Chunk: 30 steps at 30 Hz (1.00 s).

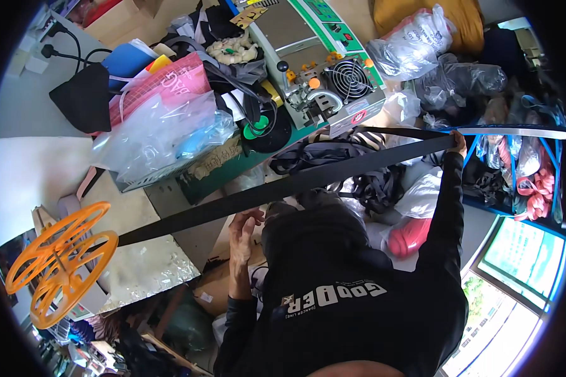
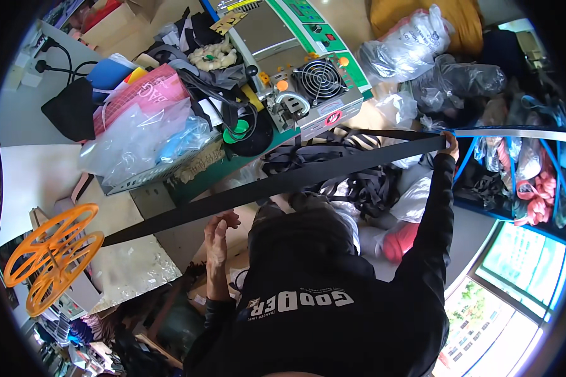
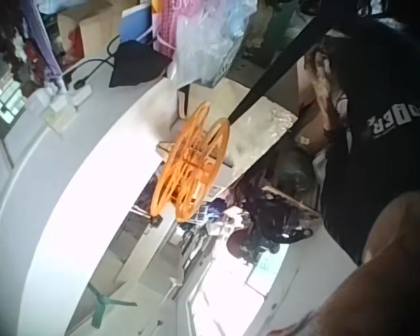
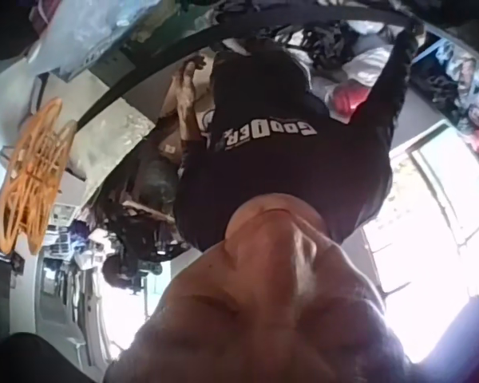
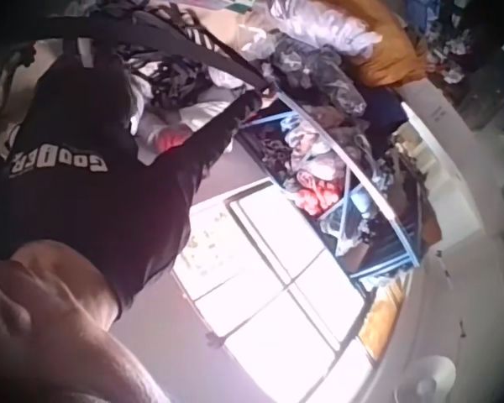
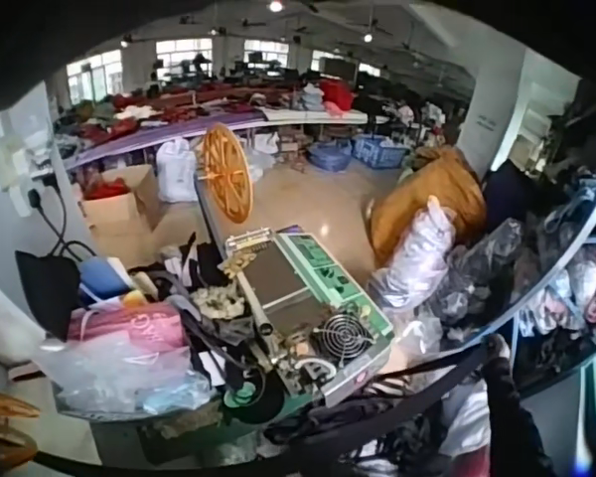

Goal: The person operates a strap cutting machine by pressing buttons on the control panel, pulls strap material from a spool wheel, and feeds and cuts straps.

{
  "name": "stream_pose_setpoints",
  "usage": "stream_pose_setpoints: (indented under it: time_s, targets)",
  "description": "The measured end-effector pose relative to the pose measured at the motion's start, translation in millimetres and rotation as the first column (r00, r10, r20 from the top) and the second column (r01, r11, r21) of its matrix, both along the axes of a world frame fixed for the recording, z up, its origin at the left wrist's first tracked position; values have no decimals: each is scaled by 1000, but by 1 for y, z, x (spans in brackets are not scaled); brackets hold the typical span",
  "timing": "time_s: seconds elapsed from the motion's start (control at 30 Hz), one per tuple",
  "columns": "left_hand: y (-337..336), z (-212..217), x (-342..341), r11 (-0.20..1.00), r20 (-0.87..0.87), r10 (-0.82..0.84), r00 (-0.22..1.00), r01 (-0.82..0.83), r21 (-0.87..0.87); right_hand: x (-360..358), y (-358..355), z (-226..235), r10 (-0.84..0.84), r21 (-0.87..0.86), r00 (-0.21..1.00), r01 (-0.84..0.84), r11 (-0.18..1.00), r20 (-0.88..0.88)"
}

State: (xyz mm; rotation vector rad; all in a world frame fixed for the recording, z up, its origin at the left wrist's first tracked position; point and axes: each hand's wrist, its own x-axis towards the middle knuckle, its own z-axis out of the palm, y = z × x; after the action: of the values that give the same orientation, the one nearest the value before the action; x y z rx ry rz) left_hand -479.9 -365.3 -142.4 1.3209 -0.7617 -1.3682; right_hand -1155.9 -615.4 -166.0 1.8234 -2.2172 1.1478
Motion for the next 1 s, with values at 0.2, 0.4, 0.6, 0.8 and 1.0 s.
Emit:
stream_pose_setpoints:
  time_s: [0.2, 0.4, 0.6, 0.8, 1.0]
  targets:
    - [-4, -23, -17, 960, -376, 207, 903, -262, -102, -4, -22, 1, -56, 63, 998, 56, 996, -9]
    - [-24, -36, -42, 791, -583, 419, 696, -595, -142, -87, -73, -64, 173, 89, 981, -181, 980, 88]
    - [-89, -63, -50, 599, -727, 611, 315, -784, 163, -299, -126, -64, -1, 155, 896, -76, 985, 443]
    - [-102, -37, -81, 483, -683, 657, 319, -874, 56, -216, -160, -98, -167, 336, 981, 190, 922, -97]
    - [-111, -32, -93, 418, -719, 659, 220, -902, 107, -223, -168, -95, -173, 386, 981, 194, 902, -88]
